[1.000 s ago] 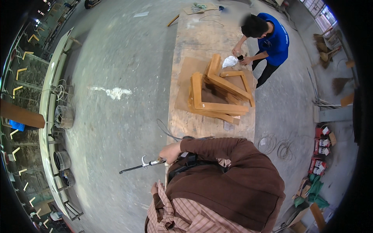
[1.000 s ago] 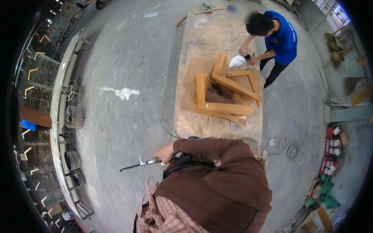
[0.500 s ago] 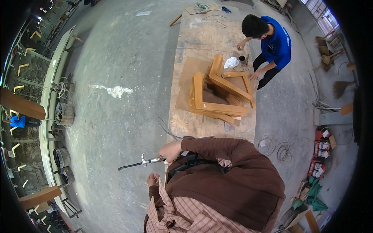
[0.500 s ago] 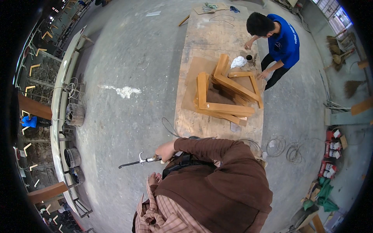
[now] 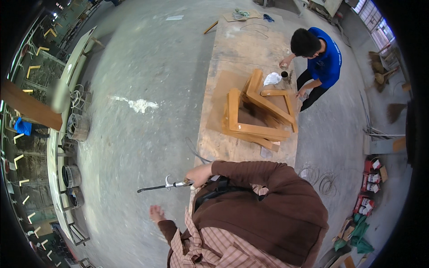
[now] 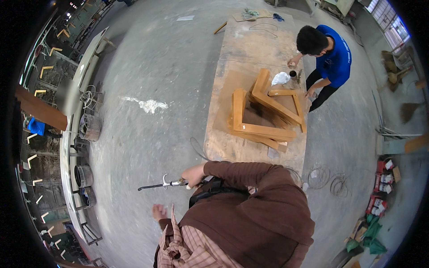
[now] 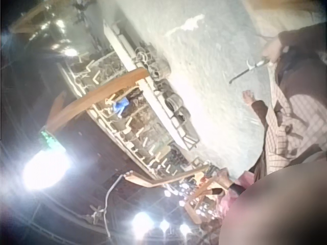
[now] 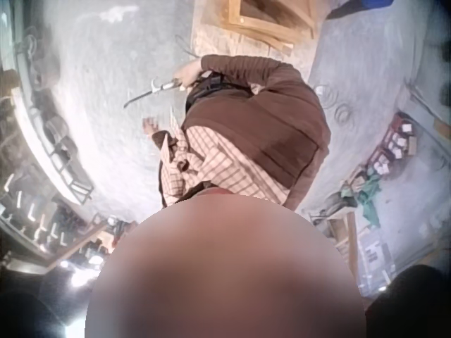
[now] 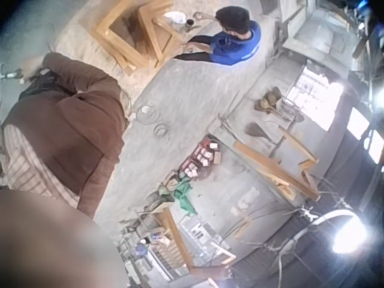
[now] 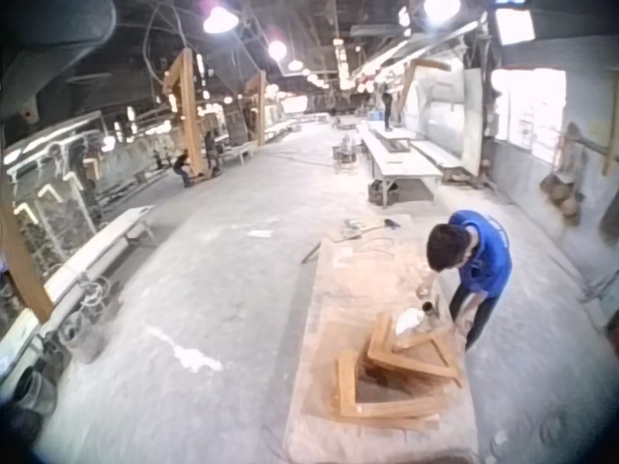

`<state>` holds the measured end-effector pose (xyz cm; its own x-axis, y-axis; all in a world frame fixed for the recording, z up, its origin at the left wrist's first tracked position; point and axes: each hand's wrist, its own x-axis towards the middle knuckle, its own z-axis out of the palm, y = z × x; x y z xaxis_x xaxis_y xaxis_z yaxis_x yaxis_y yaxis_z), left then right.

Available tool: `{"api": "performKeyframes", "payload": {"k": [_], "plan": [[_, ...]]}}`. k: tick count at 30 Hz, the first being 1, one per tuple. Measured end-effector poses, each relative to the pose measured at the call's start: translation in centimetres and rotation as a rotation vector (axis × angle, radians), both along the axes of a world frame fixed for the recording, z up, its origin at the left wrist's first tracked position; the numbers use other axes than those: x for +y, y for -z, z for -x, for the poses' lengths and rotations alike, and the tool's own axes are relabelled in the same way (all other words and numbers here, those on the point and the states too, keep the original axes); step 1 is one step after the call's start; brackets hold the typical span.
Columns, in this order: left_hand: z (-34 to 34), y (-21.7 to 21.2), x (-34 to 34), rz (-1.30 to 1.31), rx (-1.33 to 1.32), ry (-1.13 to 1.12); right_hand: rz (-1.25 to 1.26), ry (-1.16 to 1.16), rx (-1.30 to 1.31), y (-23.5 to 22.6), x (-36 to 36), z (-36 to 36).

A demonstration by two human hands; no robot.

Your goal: The person sprays a finish onto wooden chair frames using a spray gun. They pick up frames, spray both sides, and place them back on a workbench. Other workers are present in the background.

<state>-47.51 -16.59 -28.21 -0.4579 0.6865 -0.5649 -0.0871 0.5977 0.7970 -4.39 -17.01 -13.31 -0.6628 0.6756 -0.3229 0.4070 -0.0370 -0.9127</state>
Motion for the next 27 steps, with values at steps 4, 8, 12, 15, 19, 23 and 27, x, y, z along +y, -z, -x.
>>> {"api": "performKeyframes", "payload": {"k": [4, 8, 12, 15, 19, 23, 27], "plan": [[4.2, -11.3, 2.8, -0.275, 0.429, -0.105, 0.010, -0.070, -0.022, 0.3, 0.2, -0.3], [6.1, -23.6, 2.5, -0.473, 0.968, -0.299, -0.113, -0.173, -0.122, -0.1, 0.9, -0.6], [4.5, -32.7, 1.4, -1.033, 1.100, -0.702, 0.016, -0.205, -0.103, 3.8, 2.2, -2.0], [2.0, -37.9, 1.2, -1.321, 1.174, -0.839, 0.290, -0.136, 0.219, 9.6, 2.8, -2.8], [2.5, -42.3, 0.9, -1.199, 1.620, -0.825, 0.202, -0.208, 0.114, 16.0, 5.0, -2.0], [9.8, -44.5, 1.8, -1.052, 1.509, -0.645, 0.229, -0.176, 0.105, 17.3, 5.3, -1.1], [15.2, -44.0, 5.4, -0.964, 0.818, -0.406, 0.284, -0.196, 0.108, 15.6, 5.2, -0.3]]}}
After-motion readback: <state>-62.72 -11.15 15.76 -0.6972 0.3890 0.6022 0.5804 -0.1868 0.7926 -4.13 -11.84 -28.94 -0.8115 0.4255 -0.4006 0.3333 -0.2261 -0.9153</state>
